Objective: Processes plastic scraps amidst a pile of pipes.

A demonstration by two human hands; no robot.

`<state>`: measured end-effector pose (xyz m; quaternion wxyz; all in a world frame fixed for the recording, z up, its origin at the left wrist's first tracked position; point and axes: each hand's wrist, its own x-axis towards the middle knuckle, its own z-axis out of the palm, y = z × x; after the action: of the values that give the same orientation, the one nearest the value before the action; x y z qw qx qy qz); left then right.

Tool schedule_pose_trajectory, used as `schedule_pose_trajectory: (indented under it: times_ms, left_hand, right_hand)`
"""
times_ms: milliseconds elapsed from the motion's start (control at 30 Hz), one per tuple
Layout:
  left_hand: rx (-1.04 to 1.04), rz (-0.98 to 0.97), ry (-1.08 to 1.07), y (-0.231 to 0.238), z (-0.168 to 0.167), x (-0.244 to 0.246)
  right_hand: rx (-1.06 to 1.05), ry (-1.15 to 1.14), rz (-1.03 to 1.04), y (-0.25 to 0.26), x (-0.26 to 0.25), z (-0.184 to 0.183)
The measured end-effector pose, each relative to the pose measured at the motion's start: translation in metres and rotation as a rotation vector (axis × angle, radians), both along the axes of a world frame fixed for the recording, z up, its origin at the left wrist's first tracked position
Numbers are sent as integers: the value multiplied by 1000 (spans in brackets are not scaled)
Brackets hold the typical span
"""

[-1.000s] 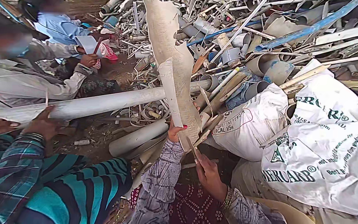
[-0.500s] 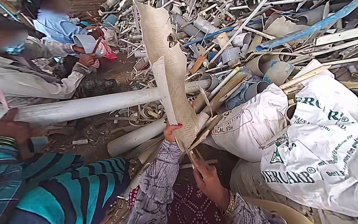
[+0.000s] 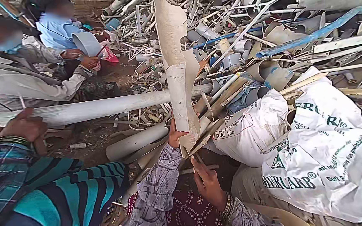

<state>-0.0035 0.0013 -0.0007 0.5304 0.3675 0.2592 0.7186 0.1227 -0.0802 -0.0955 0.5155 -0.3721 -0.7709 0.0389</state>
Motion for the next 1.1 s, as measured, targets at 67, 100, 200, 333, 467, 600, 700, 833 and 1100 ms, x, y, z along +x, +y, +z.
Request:
schedule_pose_trajectory:
  times_ms: [67,100,200,333,467,600,700,833,1100]
  left_hand:
    - [-20,0,-7,1,-5,2]
    - [-11,-13,-11,3,-9,3]
    - [-45,0,-20,0,-1,4]
    - [-25,-13,66,2,-5,4]
    - [-35,-46,109,5,-5,4]
    - [-75,-26,153,2,-4,5]
    - [-102,-42,174,5,-2,2]
    - [-112,-89,263,8,1,-5]
    - [-102,-206,363,5,-4,1]
  right_hand:
    - [10,-7,-75,16,9,-4]
    - [0,-12,-87,19,11,-4]
    - [13,-15,-19,3,1,1]
    - [2,-29,-106,18,13,-7]
    - [20,-48,-29,4,6,-6]
    - [30,-67,-121,21,21,-6]
    - [27,-47,-185,37,34,5]
    - [47,-139,-171,40,40,12]
    - [-124,-192,-148,20,24,12]
